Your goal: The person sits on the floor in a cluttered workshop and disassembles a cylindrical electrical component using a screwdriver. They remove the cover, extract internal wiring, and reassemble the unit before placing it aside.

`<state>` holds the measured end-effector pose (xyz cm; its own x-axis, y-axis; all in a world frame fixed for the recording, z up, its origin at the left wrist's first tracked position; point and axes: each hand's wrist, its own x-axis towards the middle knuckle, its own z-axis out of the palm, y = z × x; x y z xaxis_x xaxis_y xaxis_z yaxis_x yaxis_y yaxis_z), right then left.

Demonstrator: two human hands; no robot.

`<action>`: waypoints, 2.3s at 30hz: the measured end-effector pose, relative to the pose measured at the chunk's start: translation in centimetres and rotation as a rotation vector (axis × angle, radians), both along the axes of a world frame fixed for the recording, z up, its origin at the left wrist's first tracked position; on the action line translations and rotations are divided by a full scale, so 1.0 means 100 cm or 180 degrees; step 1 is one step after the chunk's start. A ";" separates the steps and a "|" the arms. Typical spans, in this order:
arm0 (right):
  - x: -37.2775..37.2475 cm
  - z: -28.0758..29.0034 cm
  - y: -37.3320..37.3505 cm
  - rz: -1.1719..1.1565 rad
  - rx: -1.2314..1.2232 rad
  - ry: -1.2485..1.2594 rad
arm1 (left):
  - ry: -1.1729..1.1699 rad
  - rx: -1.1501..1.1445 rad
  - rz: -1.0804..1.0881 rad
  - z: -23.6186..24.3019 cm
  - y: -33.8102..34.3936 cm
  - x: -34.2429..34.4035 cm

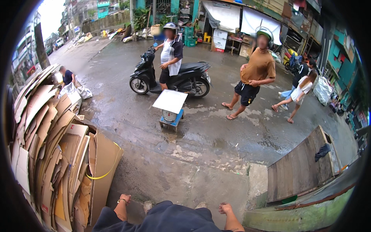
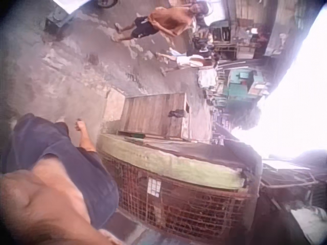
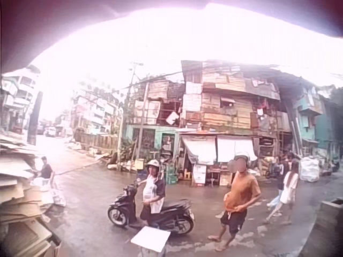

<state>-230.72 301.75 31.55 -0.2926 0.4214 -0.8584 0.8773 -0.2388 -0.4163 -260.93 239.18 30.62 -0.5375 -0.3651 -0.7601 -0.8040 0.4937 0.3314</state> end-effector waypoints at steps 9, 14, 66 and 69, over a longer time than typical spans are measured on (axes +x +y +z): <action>-0.022 0.006 0.223 0.0323 0.0118 -0.0019 | -0.0739 0.0791 0.0164 -0.015 0.215 0.137; -0.088 -0.013 0.253 0.0585 0.0063 0.0189 | -0.0949 0.0760 -0.0044 -0.005 0.282 0.144; -0.286 0.012 0.466 0.0453 0.0007 -0.0011 | -0.0165 0.1227 -0.0097 -0.050 0.554 -0.177; -0.297 0.007 0.460 0.0568 0.0089 0.0018 | -0.0234 0.1327 -0.0065 -0.079 0.534 -0.170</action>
<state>-260.46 347.71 32.24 -0.3696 0.3862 -0.8451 0.9024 -0.0678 -0.4256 -277.89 292.55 22.67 -0.4803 -0.0081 -0.8771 -0.8244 0.3456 0.4482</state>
